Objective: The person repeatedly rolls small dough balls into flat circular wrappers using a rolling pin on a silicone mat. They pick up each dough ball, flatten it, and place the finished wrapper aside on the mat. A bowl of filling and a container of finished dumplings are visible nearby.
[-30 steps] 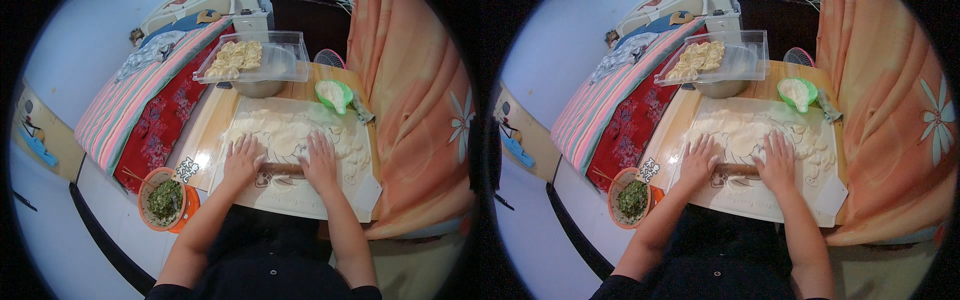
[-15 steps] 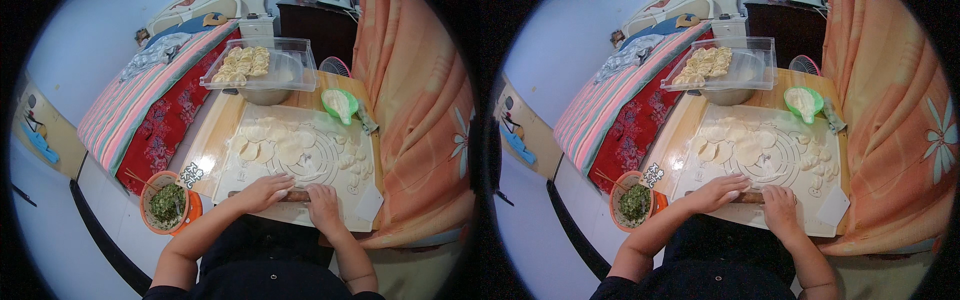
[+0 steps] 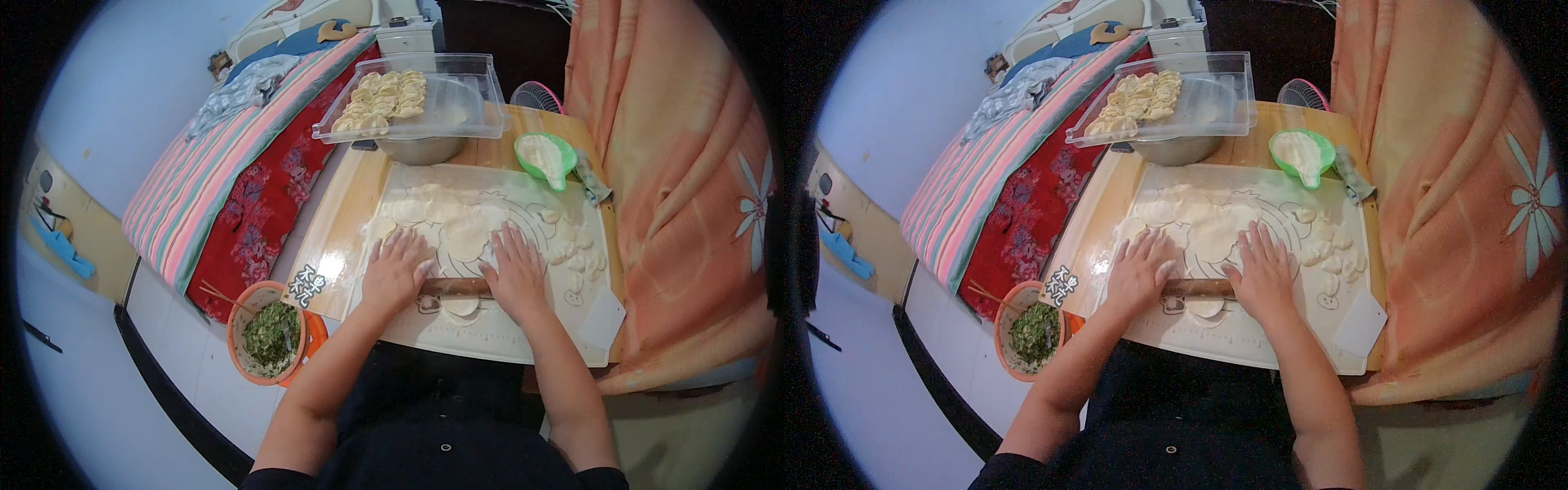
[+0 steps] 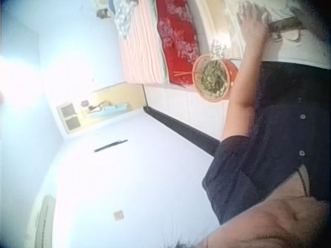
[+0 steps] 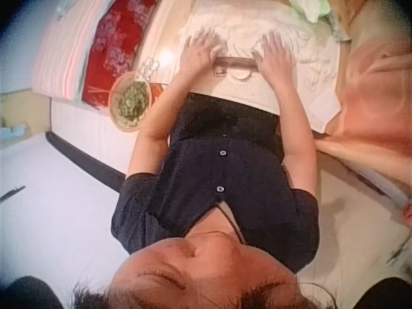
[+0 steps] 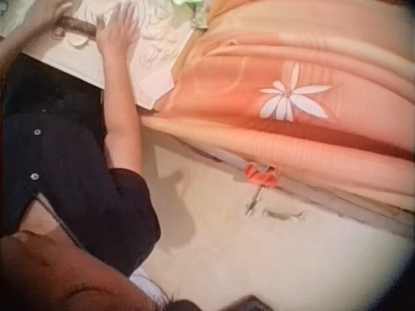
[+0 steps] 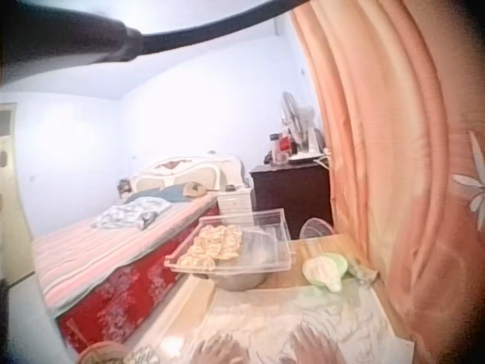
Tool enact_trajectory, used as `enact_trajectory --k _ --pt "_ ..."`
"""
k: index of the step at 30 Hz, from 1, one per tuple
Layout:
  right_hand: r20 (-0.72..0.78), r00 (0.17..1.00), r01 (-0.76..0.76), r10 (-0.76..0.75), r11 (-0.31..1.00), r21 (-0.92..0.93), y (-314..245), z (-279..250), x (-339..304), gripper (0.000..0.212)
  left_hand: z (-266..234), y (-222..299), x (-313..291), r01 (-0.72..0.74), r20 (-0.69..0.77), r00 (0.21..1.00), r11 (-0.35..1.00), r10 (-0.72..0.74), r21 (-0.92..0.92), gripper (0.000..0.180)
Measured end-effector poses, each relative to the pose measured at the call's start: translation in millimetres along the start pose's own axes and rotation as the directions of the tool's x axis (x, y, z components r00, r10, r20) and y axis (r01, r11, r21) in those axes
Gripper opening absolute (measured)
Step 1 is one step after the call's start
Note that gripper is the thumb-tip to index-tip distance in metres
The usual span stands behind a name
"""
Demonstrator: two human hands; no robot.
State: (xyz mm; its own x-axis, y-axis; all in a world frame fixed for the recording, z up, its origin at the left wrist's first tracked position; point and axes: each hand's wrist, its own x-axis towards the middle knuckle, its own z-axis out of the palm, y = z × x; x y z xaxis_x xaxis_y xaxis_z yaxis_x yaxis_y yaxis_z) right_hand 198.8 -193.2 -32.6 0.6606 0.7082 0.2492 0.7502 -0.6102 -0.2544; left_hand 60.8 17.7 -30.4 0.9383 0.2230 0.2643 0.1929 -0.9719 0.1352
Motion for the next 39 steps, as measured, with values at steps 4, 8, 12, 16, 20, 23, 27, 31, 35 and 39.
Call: enact_trajectory --k 4,8,12,16,20,23,27,31,35,39 --pt "0.204 0.977 0.078 -0.061 0.994 -0.076 -17 -20 -47 0.077 3 -5 -41 -0.028 0.117 0.992 0.997 0.036 -0.065 0.061" --pt "0.261 0.962 0.099 -0.086 0.995 -0.035 -34 -24 -106 0.08 -12 1 -64 -0.148 0.139 0.978 0.986 0.158 -0.079 0.063" --pt "0.085 0.996 -0.015 0.012 0.999 0.028 -15 -6 -19 0.075 8 -11 0 0.038 0.094 0.995 0.998 -0.033 -0.045 0.063" --pt "0.192 0.981 0.026 -0.019 0.999 -0.03 -24 -14 -25 0.075 4 -21 -15 0.028 0.117 0.993 0.997 -0.02 -0.071 0.064" --pt "0.34 0.933 0.123 -0.12 0.992 0.013 -35 -35 -92 0.077 -19 3 -85 -0.053 0.143 0.987 0.993 0.067 -0.102 0.066" --pt "0.254 0.962 0.093 -0.102 0.995 0.048 -27 -26 -86 0.075 -16 6 -77 -0.038 0.118 0.992 0.996 0.047 -0.081 0.065" --pt "0.078 0.997 0.027 -0.028 0.999 0.025 0 -4 -26 0.071 -4 8 -26 0.026 0.214 0.977 0.999 -0.017 -0.038 0.064" --pt "0.059 0.997 0.055 -0.053 0.998 -0.021 9 -4 -19 0.068 -9 18 -17 0.005 0.243 0.97 1.0 0.0 -0.02 0.063" --pt "0.18 0.978 0.105 -0.103 0.994 -0.002 -5 -35 -65 0.066 -19 25 -46 -0.142 0.26 0.952 0.985 0.164 -0.102 0.064" --pt "0.157 0.971 0.175 -0.18 0.984 0.043 -7 -40 -109 0.057 -22 31 -61 -0.195 0.276 0.921 0.939 0.275 -0.284 0.069"
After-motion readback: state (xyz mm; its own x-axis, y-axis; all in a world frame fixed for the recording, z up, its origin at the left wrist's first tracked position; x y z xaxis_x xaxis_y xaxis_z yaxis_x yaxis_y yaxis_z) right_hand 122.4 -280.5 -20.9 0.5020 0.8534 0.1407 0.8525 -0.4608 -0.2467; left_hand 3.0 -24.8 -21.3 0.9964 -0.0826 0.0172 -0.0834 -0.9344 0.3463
